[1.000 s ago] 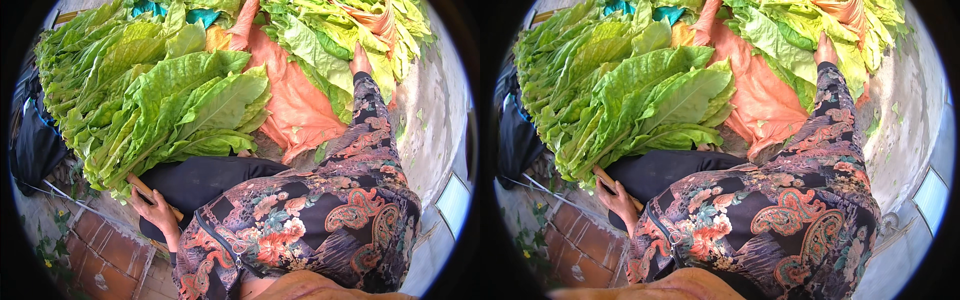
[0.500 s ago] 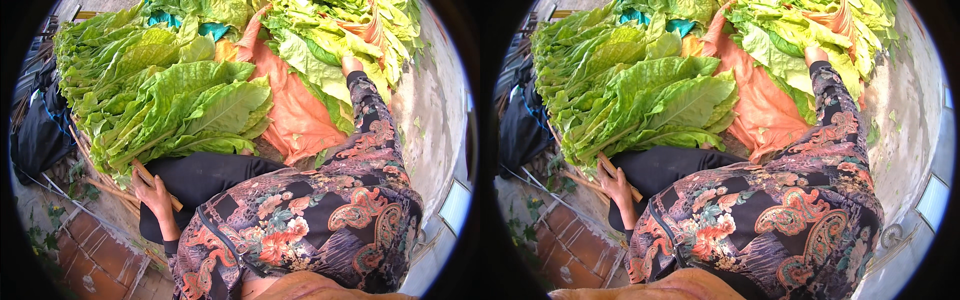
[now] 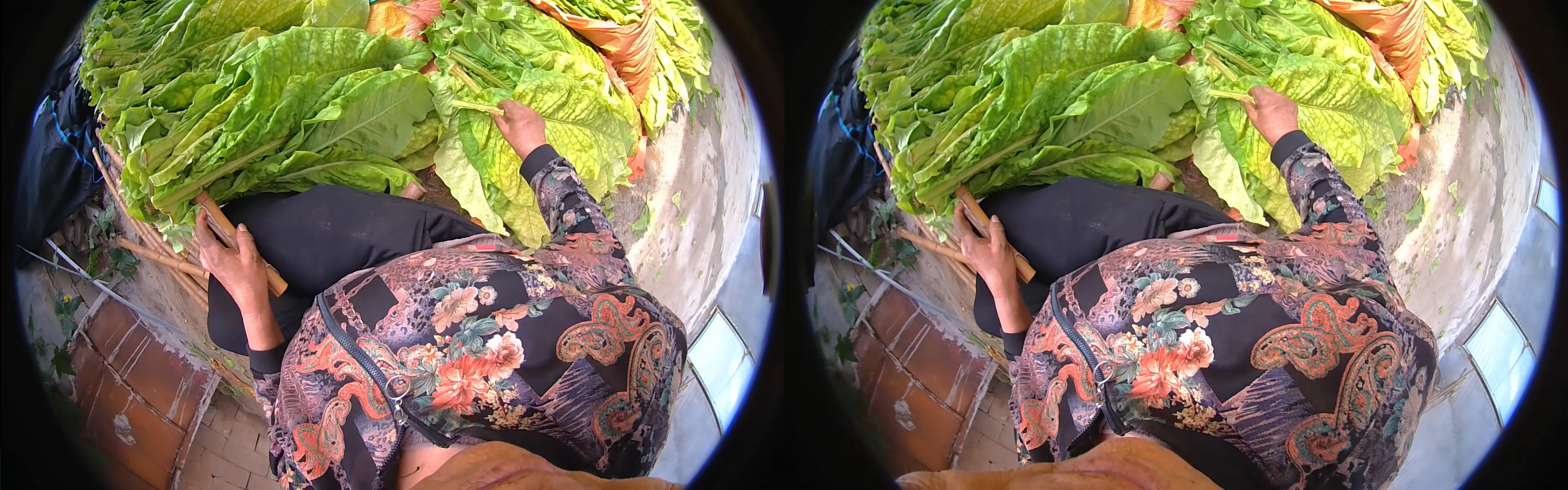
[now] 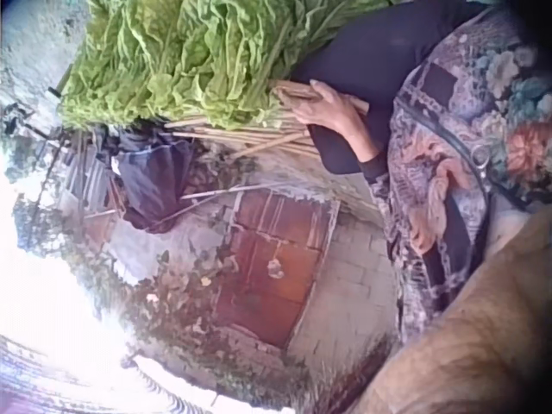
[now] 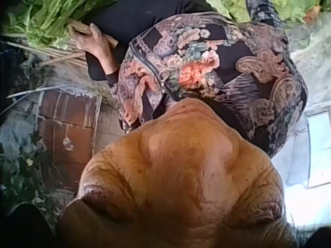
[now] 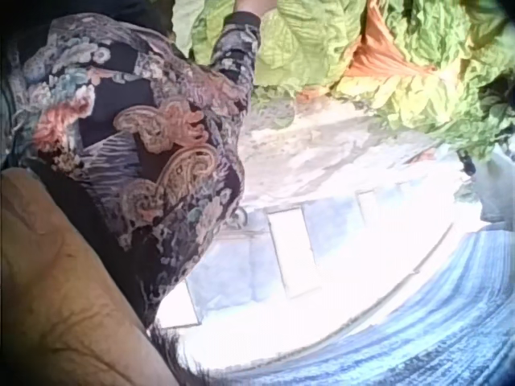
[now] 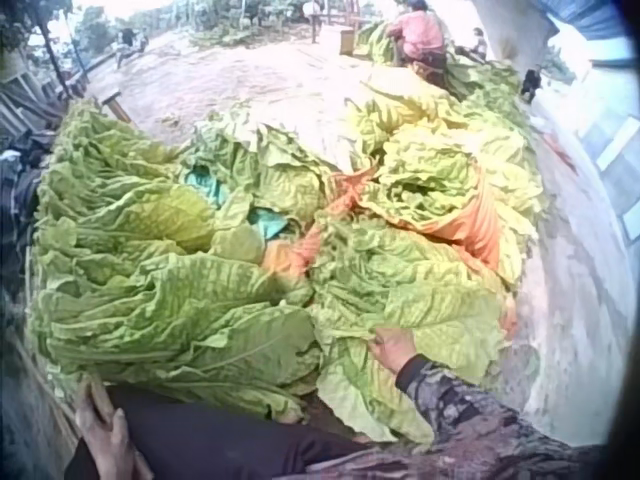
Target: The person sits on the ground and repeatedly picks up large green leaves, wraps them around a bamboo stick, and ties them with string to form bundles. The person places the finished bundles to the side and continues the process with more leaves.
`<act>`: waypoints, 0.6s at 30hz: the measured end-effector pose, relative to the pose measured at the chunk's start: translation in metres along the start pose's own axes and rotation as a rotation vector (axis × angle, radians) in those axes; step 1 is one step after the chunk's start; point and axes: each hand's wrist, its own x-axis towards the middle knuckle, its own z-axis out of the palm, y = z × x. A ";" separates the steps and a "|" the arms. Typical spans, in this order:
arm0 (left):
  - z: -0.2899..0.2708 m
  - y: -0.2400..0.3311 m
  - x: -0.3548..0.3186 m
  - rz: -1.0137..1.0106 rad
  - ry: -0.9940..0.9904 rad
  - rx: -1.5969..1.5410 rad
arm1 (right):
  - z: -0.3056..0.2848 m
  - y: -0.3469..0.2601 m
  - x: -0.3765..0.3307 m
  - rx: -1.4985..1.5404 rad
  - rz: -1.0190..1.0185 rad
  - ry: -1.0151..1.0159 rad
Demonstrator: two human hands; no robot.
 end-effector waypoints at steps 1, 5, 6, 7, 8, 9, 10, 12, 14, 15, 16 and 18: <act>-0.003 0.000 0.001 0.014 0.005 0.015 | 0.001 -0.003 0.010 0.032 -0.087 0.116; -0.001 0.008 0.004 -0.030 -0.004 -0.041 | 0.026 0.024 0.047 -0.547 -0.479 0.235; 0.000 0.008 0.004 0.020 0.029 -0.006 | 0.033 0.039 0.056 -0.620 -0.413 0.094; -0.001 0.009 0.003 -0.005 0.012 -0.015 | 0.036 0.048 0.061 -0.690 -0.346 -0.045; -0.001 0.008 0.002 -0.030 -0.001 -0.022 | 0.025 0.041 0.062 -0.576 -0.363 -0.057; 0.000 0.007 0.000 -0.053 -0.014 -0.029 | 0.014 0.035 0.061 -0.486 -0.367 -0.012; -0.001 0.006 -0.001 -0.050 -0.001 -0.026 | 0.000 0.021 0.055 -0.373 -0.285 -0.004; 0.003 0.000 -0.003 -0.036 0.036 -0.032 | -0.018 -0.006 0.044 -0.284 -0.136 -0.011; 0.002 0.001 -0.004 -0.030 0.053 -0.062 | -0.003 -0.013 0.046 -0.309 -0.012 -0.132; 0.001 0.005 -0.004 -0.032 0.056 -0.089 | 0.012 -0.013 0.049 -0.349 0.026 -0.181; 0.001 0.007 -0.002 -0.035 0.060 -0.118 | 0.024 -0.014 0.054 -0.372 0.145 -0.221; 0.005 0.003 -0.003 0.036 0.136 -0.163 | 0.064 0.019 0.069 -0.394 0.201 -0.234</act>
